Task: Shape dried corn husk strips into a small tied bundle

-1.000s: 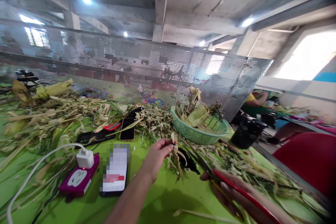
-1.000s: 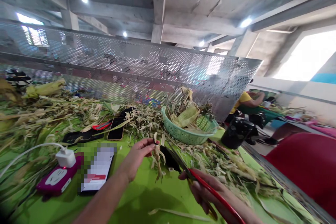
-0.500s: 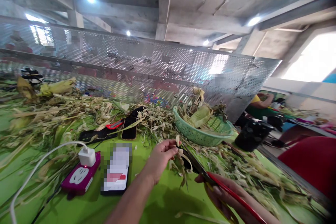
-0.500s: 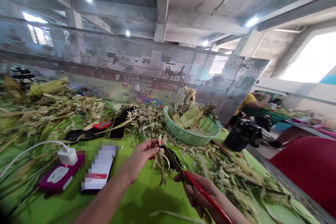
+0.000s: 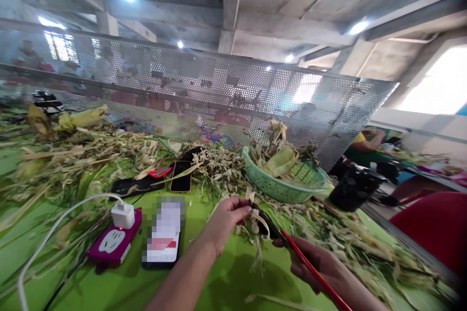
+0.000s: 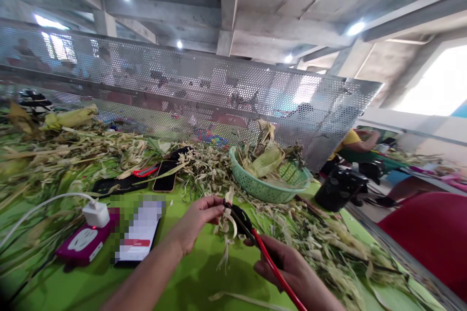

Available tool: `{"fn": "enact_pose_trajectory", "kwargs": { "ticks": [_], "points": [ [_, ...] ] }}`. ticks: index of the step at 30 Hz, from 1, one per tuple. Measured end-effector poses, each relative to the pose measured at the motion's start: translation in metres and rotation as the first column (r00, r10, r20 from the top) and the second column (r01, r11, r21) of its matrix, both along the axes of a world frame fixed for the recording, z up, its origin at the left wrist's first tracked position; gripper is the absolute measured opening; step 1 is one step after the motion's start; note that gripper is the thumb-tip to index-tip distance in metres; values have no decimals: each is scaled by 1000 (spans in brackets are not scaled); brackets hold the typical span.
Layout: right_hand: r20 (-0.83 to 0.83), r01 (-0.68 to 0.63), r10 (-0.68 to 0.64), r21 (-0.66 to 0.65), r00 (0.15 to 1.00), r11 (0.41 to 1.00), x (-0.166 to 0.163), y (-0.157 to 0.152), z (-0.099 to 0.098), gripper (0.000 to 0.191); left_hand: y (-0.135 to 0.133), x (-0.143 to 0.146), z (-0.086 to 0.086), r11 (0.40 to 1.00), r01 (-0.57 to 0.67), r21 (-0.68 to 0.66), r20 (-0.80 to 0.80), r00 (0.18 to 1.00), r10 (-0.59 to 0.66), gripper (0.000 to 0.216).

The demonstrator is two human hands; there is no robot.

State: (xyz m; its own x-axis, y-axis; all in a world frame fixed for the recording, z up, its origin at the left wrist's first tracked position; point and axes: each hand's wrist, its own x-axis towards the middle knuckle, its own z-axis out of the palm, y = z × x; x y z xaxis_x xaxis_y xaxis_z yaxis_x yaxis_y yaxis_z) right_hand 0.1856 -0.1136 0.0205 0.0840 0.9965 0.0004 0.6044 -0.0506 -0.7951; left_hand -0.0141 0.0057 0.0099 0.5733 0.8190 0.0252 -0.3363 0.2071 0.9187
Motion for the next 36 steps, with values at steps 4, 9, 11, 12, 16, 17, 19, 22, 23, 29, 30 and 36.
{"fn": "enact_pose_trajectory", "kwargs": {
  "ticks": [4,9,11,12,16,17,19,22,23,29,30,36],
  "points": [
    [48,-85,84,22,995,996,6,2,0,47,0,2,0,999,10,-37,0,1000,-10,24],
    [48,-88,87,13,995,996,2,1,3,50,-2,0,4,998,-2,-61,-1,1000,2,15],
    [72,-54,53,17,996,998,-2,1,6,49,-3,-2,5,997,-1,-73,7,1000,2,16],
    [89,-41,39,14,995,999,-3,1,7,49,-3,-3,5,997,3,-82,14,1000,-2,17],
    [172,-9,5,24,985,1000,-1,3,3,51,-3,-3,3,991,42,-129,60,998,-35,19],
    [199,1,-11,48,980,999,2,4,-1,50,-2,-2,2,988,54,-144,74,996,-43,19],
    [257,14,-44,115,965,993,8,5,-8,49,-2,-1,1,982,71,-173,100,994,-54,19],
    [352,-13,-59,197,934,980,16,7,-15,48,-2,0,2,975,97,-200,126,989,-73,18],
    [386,-29,-57,214,921,976,18,8,-16,47,-3,1,3,973,104,-207,133,988,-77,17],
    [540,-50,-110,273,834,961,16,8,-8,39,-2,2,1,955,146,-257,212,973,-92,18],
    [556,-44,-127,283,821,958,15,8,-6,39,-2,3,0,953,154,-262,225,970,-95,18],
    [626,-78,-172,351,760,933,16,7,-4,37,-2,4,-4,953,176,-245,254,961,-112,25]
  ]
}}
